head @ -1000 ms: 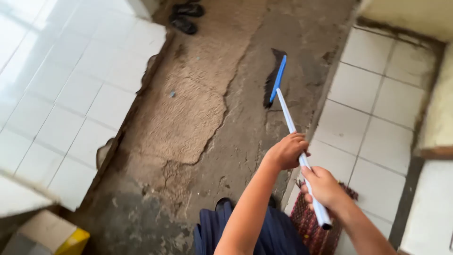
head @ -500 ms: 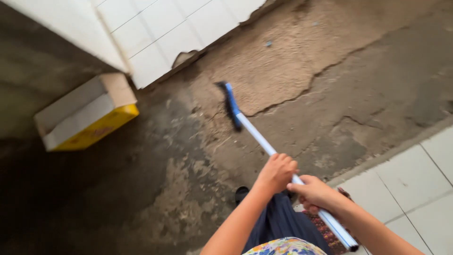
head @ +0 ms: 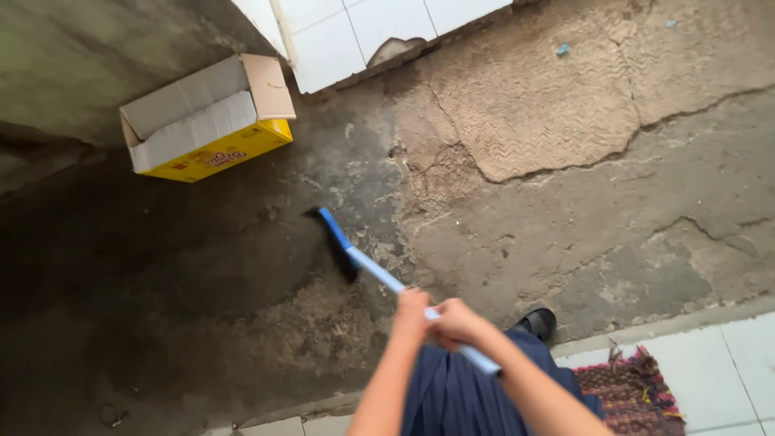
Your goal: The person is using a floor wiper/squeegee to push dirt or water across a concrete hallway floor.
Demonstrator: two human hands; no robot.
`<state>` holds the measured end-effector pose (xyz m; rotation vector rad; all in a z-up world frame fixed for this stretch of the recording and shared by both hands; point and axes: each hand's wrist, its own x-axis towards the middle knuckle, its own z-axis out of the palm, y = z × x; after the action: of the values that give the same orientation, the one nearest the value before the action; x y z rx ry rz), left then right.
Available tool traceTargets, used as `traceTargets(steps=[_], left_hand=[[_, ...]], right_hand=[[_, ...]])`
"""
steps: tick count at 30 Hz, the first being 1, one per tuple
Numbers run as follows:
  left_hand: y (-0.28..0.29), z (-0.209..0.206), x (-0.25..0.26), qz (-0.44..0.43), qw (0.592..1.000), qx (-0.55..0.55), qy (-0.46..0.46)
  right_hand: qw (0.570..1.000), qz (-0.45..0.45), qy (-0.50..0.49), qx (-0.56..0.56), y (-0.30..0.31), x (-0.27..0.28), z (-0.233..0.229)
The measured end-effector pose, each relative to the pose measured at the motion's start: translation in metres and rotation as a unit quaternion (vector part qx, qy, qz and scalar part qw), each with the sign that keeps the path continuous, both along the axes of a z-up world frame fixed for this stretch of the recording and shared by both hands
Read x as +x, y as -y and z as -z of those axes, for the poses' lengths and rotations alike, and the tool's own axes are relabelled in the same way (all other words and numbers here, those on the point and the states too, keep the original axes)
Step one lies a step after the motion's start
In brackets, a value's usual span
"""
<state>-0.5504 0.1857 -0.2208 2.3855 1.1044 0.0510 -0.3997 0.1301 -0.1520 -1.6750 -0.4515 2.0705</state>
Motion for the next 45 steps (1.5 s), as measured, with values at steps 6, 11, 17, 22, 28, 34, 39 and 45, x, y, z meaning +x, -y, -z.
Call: traceTargets(steps=[6, 11, 17, 22, 28, 34, 39, 45], left_hand=[[0.067, -0.07, 0.207, 0.175, 0.97, -0.054, 0.161], [0.07, -0.072, 0.266, 0.184, 0.935, -0.077, 0.292], [0.065, -0.171, 0.227, 0.254, 0.935, -0.057, 0.242], [0.088, -0.161, 0.171, 0.254, 0.957, -0.032, 0.135], [0.152, -0.109, 0.235, 0.285, 0.933, -0.149, 0.16], [0.177, -0.096, 0.34, 0.308, 0.908, -0.098, 0.265], [0.18, -0.172, 0.332, 0.309, 0.932, -0.069, 0.177], [0.171, -0.197, 0.309, 0.405, 0.906, -0.112, -0.04]], right_hand=[[0.965, 0.169, 0.111, -0.167, 0.103, 0.164, -0.048], [0.924, 0.26, 0.249, -0.127, 0.102, 0.16, -0.117], [0.929, 0.272, 0.225, -0.114, 0.111, 0.143, -0.2], [0.967, 0.198, 0.111, -0.117, 0.134, 0.132, -0.174], [0.961, 0.006, 0.267, -0.073, 0.208, 0.169, -0.096], [0.847, 0.048, 0.514, -0.125, 0.232, 0.216, -0.103], [0.897, 0.206, 0.341, -0.191, 0.212, 0.232, -0.224], [0.971, 0.174, 0.077, -0.148, 0.247, 0.245, -0.175]])
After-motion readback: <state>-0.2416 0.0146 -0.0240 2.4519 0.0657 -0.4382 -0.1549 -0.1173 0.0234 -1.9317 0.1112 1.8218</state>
